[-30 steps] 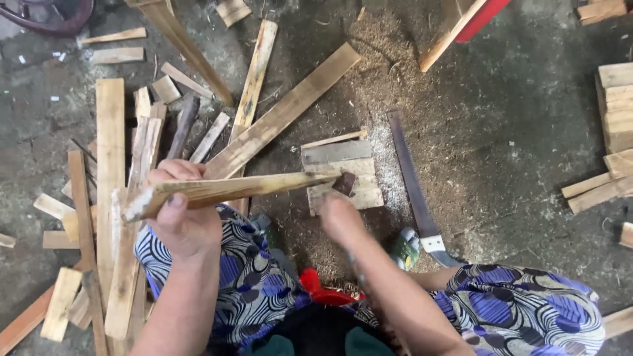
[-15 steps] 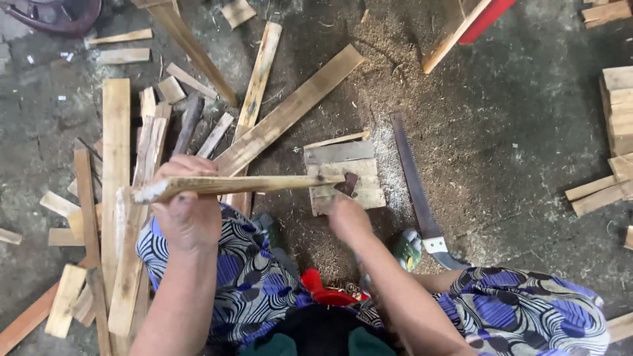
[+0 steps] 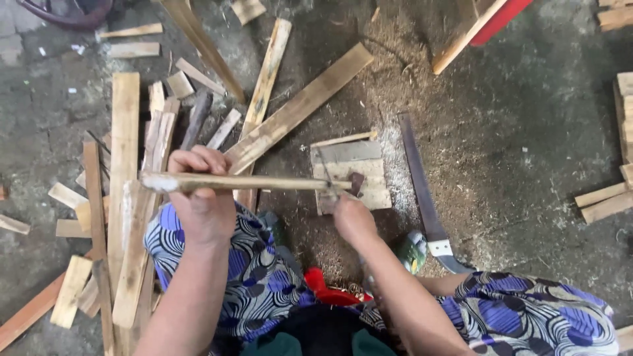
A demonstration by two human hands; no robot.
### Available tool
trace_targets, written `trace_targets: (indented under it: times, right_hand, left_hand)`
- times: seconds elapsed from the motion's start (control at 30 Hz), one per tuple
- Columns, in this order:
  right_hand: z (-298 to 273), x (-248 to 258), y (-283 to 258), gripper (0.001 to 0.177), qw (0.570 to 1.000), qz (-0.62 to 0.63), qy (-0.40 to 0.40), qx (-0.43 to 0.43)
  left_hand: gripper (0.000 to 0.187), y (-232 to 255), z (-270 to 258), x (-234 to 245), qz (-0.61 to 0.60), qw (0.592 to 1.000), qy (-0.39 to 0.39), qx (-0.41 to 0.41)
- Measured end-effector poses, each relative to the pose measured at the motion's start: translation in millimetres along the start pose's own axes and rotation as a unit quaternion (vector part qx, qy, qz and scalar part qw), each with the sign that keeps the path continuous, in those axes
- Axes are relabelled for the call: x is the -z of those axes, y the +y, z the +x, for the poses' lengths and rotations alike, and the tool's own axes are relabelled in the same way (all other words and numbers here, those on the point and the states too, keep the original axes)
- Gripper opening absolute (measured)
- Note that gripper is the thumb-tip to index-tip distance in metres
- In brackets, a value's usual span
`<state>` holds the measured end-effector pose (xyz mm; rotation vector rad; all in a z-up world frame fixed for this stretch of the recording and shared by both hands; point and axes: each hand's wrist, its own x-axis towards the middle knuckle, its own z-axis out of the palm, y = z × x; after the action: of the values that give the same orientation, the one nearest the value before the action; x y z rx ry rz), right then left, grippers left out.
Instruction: Sawing and shaving a piece of wood to shape it using manual hand tools.
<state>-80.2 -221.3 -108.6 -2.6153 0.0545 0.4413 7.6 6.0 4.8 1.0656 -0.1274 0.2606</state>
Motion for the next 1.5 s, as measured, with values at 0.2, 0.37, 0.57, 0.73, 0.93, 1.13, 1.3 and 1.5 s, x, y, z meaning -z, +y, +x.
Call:
trace_targets:
  times: [0.2, 0.37, 0.57, 0.73, 0.93, 1.13, 1.3, 1.5]
  right_hand:
    - [-36, 58, -74, 0.03, 0.993, 0.089, 0.013, 0.071]
    - [-38, 37, -62, 0.027, 0.992, 0.052, 0.038, 0.104]
    - [-15, 14, -20, 0.022, 0.999, 0.016, 0.023, 0.015]
    - [-51, 52, -74, 0.032, 0.993, 0.1, 0.009, 0.059]
    - [-2, 7, -11, 0.028, 0.997, 0.08, 0.006, -0.007]
    - [-20, 16, -40, 0.024, 0.999, 0.035, -0.021, 0.021]
    - [0, -30, 6, 0.02, 1.0, 0.015, -0.001, 0.014]
    - [-15, -2, -15, 0.025, 0.997, 0.014, -0.071, -0.026]
  left_hand:
    - [0.07, -3, -3, -9, -0.002, 1.0, 0.029, -0.007]
    - [0.068, -8, -5, 0, -0.003, 1.0, 0.026, -0.012]
    - [0.071, -1, -7, -9, -0.011, 0.999, 0.03, -0.015]
    - [0.072, 0, -11, -13, -0.003, 1.0, 0.029, -0.004]
    - [0.064, -8, 3, 1, -0.024, 0.999, 0.035, -0.007]
    - [0.065, -13, 5, 3, -0.012, 0.999, 0.052, 0.012]
    - [0.055, -17, -2, 19, -0.029, 0.998, 0.061, -0.003]
    - [0.058, -15, -2, 16, -0.014, 0.997, 0.073, 0.004]
